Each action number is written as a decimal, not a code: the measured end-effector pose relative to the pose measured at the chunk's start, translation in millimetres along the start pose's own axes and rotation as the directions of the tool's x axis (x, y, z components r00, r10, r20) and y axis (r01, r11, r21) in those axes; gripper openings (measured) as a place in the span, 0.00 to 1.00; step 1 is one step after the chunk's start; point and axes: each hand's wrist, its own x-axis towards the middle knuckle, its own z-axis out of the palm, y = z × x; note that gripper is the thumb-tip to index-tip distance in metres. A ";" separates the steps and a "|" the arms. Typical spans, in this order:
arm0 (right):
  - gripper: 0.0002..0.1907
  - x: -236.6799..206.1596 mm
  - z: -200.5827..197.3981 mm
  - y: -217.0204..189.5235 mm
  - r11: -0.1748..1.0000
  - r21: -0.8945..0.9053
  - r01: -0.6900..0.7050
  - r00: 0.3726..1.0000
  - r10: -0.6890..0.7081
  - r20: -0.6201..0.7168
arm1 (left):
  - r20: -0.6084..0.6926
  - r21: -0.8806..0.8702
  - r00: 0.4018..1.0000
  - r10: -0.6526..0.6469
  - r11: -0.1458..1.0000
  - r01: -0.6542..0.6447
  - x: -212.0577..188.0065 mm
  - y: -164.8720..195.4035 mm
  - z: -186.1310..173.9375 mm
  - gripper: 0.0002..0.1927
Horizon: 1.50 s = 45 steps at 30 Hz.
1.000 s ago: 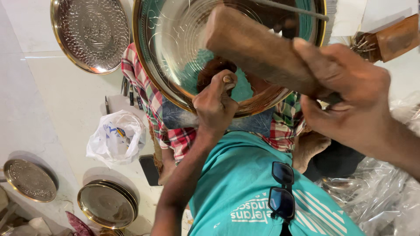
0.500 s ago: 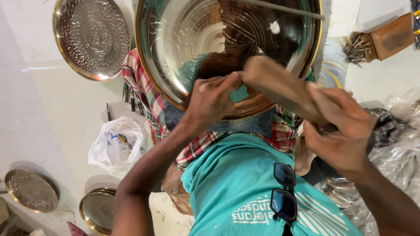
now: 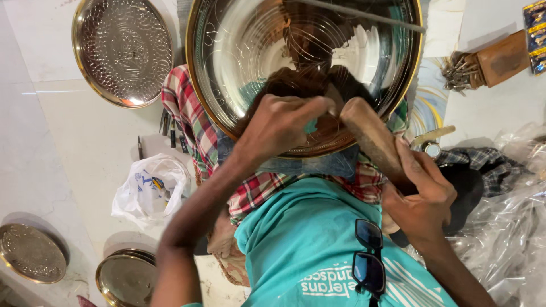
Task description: The person sits on the floor and uses a wooden mallet to repeatedly strike a small metal tool held against the surface of a large round metal tray. The tray is held steady with the left hand while the right hand delivers rhythmic strikes. The person occasionally rotates the tray to work different areas.
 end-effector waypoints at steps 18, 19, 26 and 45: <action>0.35 85.0 -23.4 -41.3 0.961 -0.016 0.274 0.938 -0.264 0.222 | -0.607 -0.133 0.769 -0.201 0.980 0.151 -29.8 28.4 24.9 0.29; 0.35 95.0 -27.1 -44.1 0.945 -0.047 0.323 0.917 -0.301 0.262 | -0.616 -0.134 0.756 -0.221 0.975 0.175 -30.8 27.7 28.5 0.29; 0.44 142.1 -52.2 -69.6 0.768 -0.329 0.549 0.807 -0.385 0.448 | -0.689 -0.185 0.656 -0.307 0.950 0.250 -29.0 34.7 45.5 0.26; 0.50 172.9 -43.3 -103.9 0.348 -0.445 0.825 0.558 -0.382 0.736 | -0.791 -0.227 0.435 -0.429 0.868 0.443 -18.3 64.7 57.1 0.12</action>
